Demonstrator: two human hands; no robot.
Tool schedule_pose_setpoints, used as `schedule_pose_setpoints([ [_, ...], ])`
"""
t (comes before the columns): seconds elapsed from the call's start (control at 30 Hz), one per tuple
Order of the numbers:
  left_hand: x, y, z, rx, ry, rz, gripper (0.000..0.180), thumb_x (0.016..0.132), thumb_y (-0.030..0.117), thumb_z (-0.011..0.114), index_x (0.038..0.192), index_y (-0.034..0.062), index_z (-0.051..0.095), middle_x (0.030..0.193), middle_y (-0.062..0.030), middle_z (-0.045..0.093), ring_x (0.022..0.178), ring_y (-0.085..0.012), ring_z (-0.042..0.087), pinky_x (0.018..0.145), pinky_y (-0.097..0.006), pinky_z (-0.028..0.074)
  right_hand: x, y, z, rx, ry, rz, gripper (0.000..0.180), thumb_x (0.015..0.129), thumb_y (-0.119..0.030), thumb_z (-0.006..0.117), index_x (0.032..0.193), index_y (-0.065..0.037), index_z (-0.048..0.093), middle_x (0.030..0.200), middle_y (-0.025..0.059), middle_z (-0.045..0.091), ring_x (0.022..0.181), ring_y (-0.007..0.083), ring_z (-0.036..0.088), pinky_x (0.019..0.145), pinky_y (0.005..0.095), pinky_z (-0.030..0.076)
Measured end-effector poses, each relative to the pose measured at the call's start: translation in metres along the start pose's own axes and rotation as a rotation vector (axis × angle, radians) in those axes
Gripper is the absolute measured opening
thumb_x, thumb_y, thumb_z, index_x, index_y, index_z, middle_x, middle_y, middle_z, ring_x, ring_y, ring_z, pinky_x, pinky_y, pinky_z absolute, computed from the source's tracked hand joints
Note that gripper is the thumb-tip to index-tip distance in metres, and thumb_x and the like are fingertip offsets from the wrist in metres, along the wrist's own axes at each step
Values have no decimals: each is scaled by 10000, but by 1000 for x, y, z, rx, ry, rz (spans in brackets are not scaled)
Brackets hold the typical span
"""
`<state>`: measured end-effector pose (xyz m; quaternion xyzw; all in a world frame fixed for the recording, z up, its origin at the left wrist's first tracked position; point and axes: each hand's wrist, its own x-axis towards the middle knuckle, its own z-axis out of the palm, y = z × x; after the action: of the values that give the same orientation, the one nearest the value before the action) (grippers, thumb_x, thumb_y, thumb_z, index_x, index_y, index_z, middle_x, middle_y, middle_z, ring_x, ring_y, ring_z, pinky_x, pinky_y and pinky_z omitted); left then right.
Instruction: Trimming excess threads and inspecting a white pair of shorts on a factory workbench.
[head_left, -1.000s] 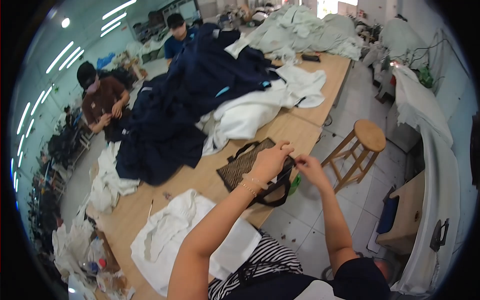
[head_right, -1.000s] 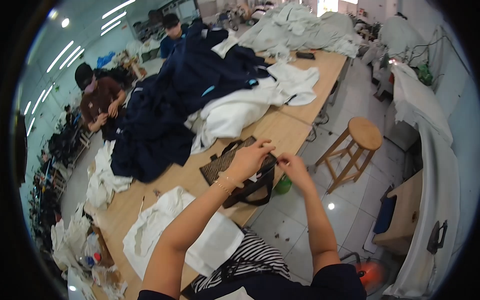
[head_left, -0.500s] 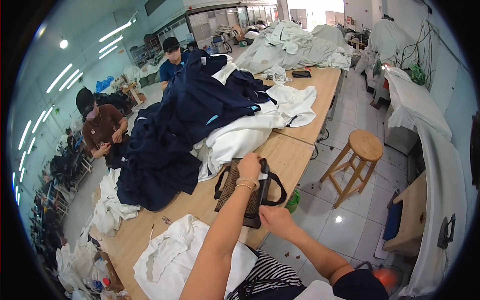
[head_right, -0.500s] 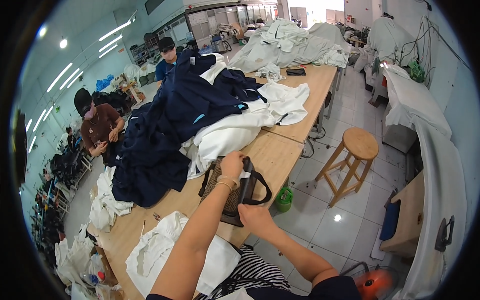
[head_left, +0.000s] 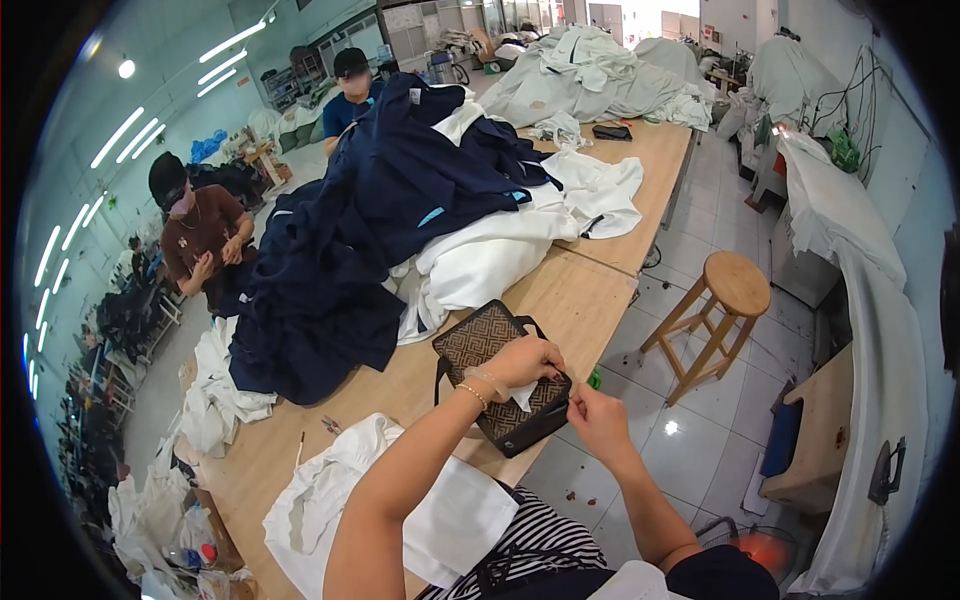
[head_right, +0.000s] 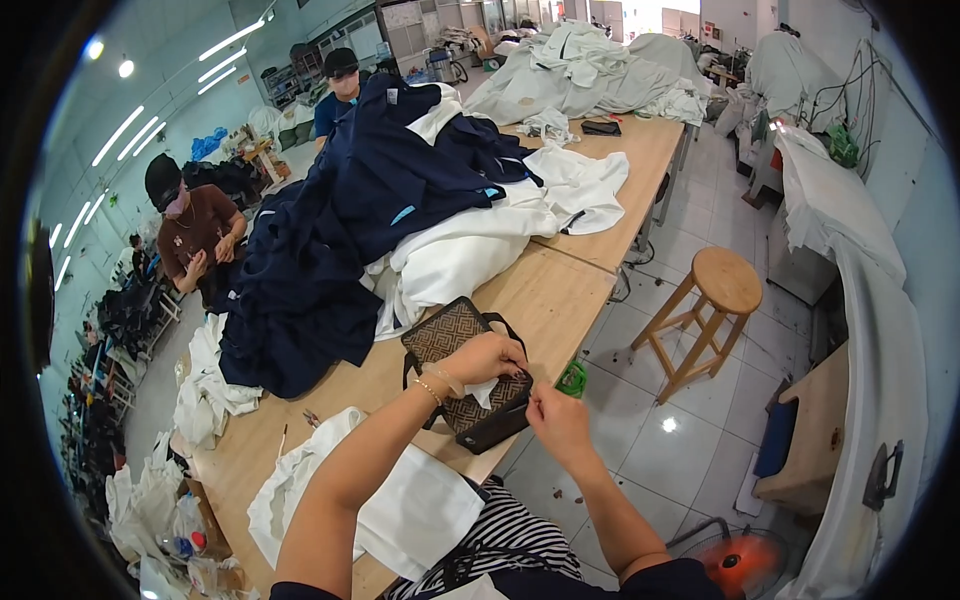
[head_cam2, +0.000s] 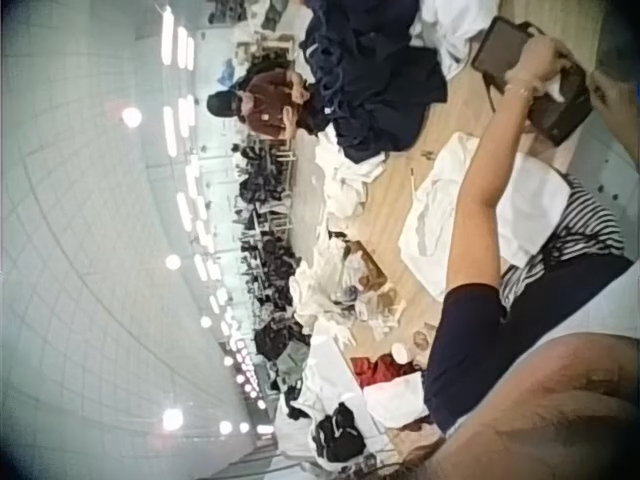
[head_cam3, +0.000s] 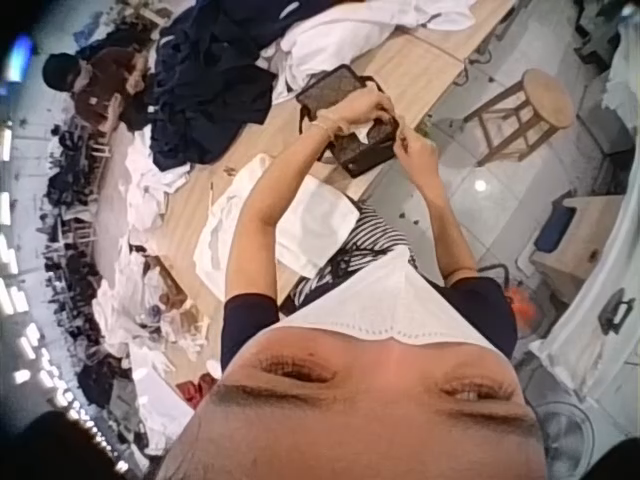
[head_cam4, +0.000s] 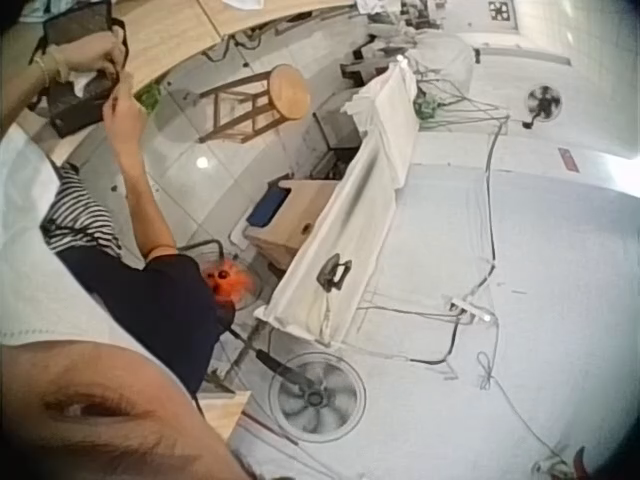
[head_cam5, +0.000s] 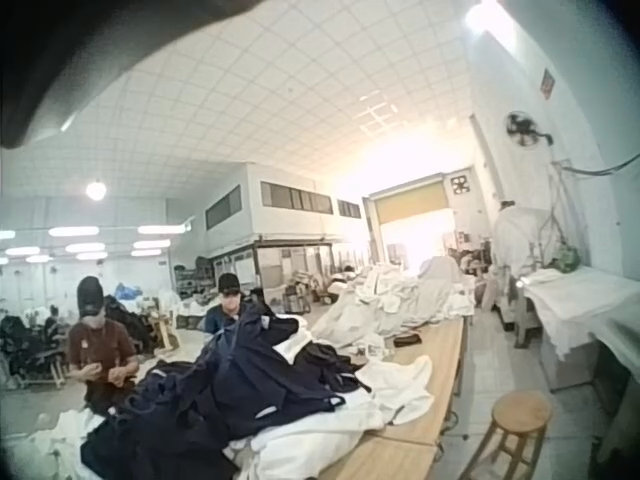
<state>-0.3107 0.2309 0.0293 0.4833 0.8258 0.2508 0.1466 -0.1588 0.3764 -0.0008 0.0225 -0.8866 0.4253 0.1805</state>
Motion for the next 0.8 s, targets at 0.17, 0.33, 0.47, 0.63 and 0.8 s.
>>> schedule_pose_setpoints([
  [0.17,-3,7,8,12,95,20,145,753,118,695,882,51,700,894,-70,668,839,-275,638,746,-346,498,-15,-16,-4,-118,-72,-122,106,767,-111,626,785,-59,536,664,122,614,614,330,619,536,420,485],
  [0.33,-8,14,10,92,177,-47,119,779,128,671,878,69,701,925,-46,656,866,-272,633,748,-350,500,-38,-55,46,-150,-175,-223,88,794,-133,631,783,-59,585,703,133,628,621,320,621,535,395,492],
  [0.47,-38,25,16,83,391,-67,184,790,160,666,972,134,680,1081,-28,614,896,-280,637,768,-401,507,-36,-57,46,44,-280,-259,76,809,-122,613,829,-49,621,685,126,641,600,268,639,572,379,510],
  [0.63,-117,13,-3,39,773,-257,404,817,116,640,1207,72,546,1250,-143,529,1110,-331,555,901,-389,482,0,27,3,506,198,266,137,918,-141,539,908,-29,617,721,48,657,625,119,586,588,264,466],
  [0.8,-181,-35,25,-767,759,-793,453,878,169,619,1278,5,486,1093,-116,632,909,-155,620,744,-255,482,46,65,17,743,30,669,246,976,-232,482,1160,-75,527,851,41,658,786,128,611,725,278,472],
])
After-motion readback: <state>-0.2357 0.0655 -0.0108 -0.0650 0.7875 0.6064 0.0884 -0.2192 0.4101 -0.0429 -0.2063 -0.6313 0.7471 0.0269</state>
